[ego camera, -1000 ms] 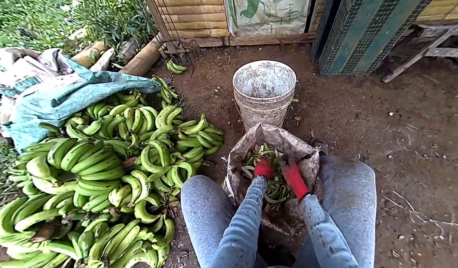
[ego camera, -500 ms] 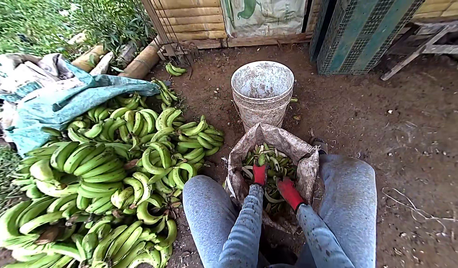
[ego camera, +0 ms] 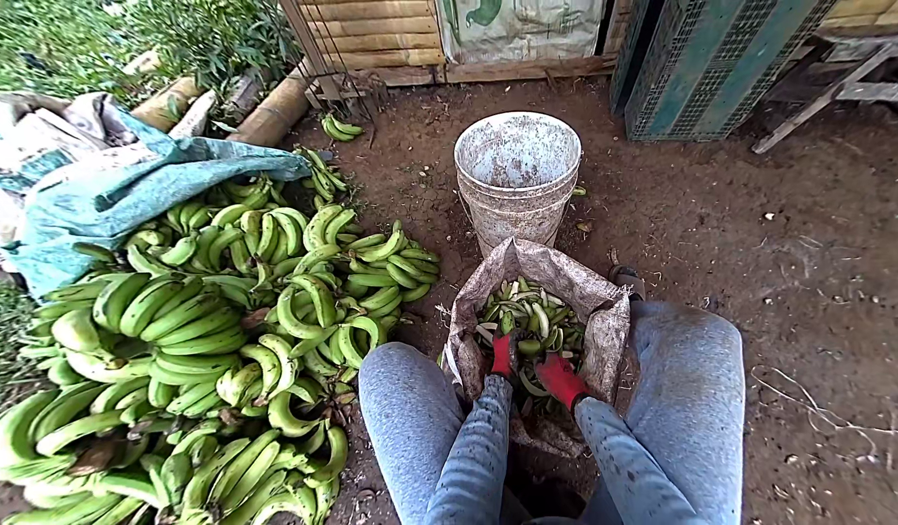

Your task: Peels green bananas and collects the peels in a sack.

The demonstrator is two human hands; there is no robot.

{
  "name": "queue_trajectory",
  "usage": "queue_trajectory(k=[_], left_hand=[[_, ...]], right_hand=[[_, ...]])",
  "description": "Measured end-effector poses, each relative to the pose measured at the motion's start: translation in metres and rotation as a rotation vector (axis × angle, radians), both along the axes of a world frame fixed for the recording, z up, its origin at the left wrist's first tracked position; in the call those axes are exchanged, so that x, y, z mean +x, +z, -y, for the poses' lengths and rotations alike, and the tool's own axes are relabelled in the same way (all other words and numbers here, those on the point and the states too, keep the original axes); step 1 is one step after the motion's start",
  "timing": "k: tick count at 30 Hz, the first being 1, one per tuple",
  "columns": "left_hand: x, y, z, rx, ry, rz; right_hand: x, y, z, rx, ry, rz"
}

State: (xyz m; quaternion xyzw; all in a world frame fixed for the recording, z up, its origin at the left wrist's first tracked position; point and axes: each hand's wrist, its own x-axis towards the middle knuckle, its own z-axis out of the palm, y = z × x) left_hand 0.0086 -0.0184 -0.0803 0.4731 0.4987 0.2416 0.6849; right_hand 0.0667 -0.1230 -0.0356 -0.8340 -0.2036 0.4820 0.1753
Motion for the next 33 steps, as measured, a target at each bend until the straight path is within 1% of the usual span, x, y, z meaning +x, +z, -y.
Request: queue_trajectory(k=[3,4,5,6,7,9,10,11,12,13,14,16,18,20,21,22,24,26,28,31,33], left_hand=[[0.008,0.023,-0.004,0.155,-0.184,0.002],[0.016,0.041,-0.008,0.218,-0.22,-0.004],[0.021,0.062,-0.018,0.287,-0.272,-0.056],[0.023,0.081,-0.031,0.345,-0.359,-0.167],[0.023,0.092,-0.047,0.413,-0.47,-0.308],[0.018,0.097,-0.089,0.557,-0.716,-0.623],[0.011,0.097,-0.104,0.591,-0.811,-0.786],[0.005,0.095,-0.114,0.591,-0.852,-0.927],[0.0,0.094,-0.119,0.566,-0.844,-1.016],[-0.002,0.096,-0.12,0.53,-0.807,-1.042],[-0.003,0.1,-0.119,0.5,-0.761,-1.008],[-0.007,0.108,-0.117,0.46,-0.62,-0.798],[-0.014,0.127,-0.108,0.398,-0.457,-0.516],[-0.018,0.142,-0.096,0.3,-0.307,-0.187],[-0.02,0.151,-0.091,0.215,-0.276,-0.013],[-0.022,0.159,-0.086,0.147,-0.272,0.125],[-0.024,0.171,-0.076,0.051,-0.239,0.303],[-0.026,0.176,-0.067,0.003,-0.197,0.369],[-0.032,0.171,-0.054,0.07,-0.206,0.348],[-0.039,0.148,-0.037,0.077,-0.188,0.346],[-0.044,0.141,-0.027,0.115,-0.209,0.275]], right_hand=[[-0.005,-0.008,0.004,-0.063,0.105,0.072],[-0.005,-0.009,0.003,-0.076,0.129,0.095],[-0.006,-0.006,0.001,-0.079,0.147,0.109],[-0.009,0.002,-0.001,-0.078,0.16,0.116],[-0.012,0.012,-0.003,-0.067,0.177,0.123],[-0.02,0.034,-0.006,0.004,0.259,0.11],[-0.028,0.041,-0.005,0.058,0.328,0.05],[-0.037,0.041,-0.003,0.129,0.396,-0.042],[-0.047,0.035,-0.002,0.195,0.455,-0.149],[-0.054,0.031,-0.001,0.234,0.501,-0.232],[-0.054,0.032,0.0,0.253,0.524,-0.269],[-0.034,0.053,0.001,0.266,0.5,-0.195],[0.001,0.092,0.001,0.328,0.374,-0.01],[0.033,0.123,-0.001,0.483,0.227,0.189],[0.044,0.134,-0.003,0.569,0.194,0.254],[0.05,0.141,-0.005,0.645,0.208,0.291],[0.049,0.143,-0.007,0.746,0.344,0.303],[0.041,0.134,-0.011,0.755,0.48,0.347],[0.039,0.124,-0.016,0.716,0.489,0.42],[0.045,0.112,-0.03,0.591,0.365,0.54],[0.052,0.1,-0.04,0.52,0.179,0.549]])
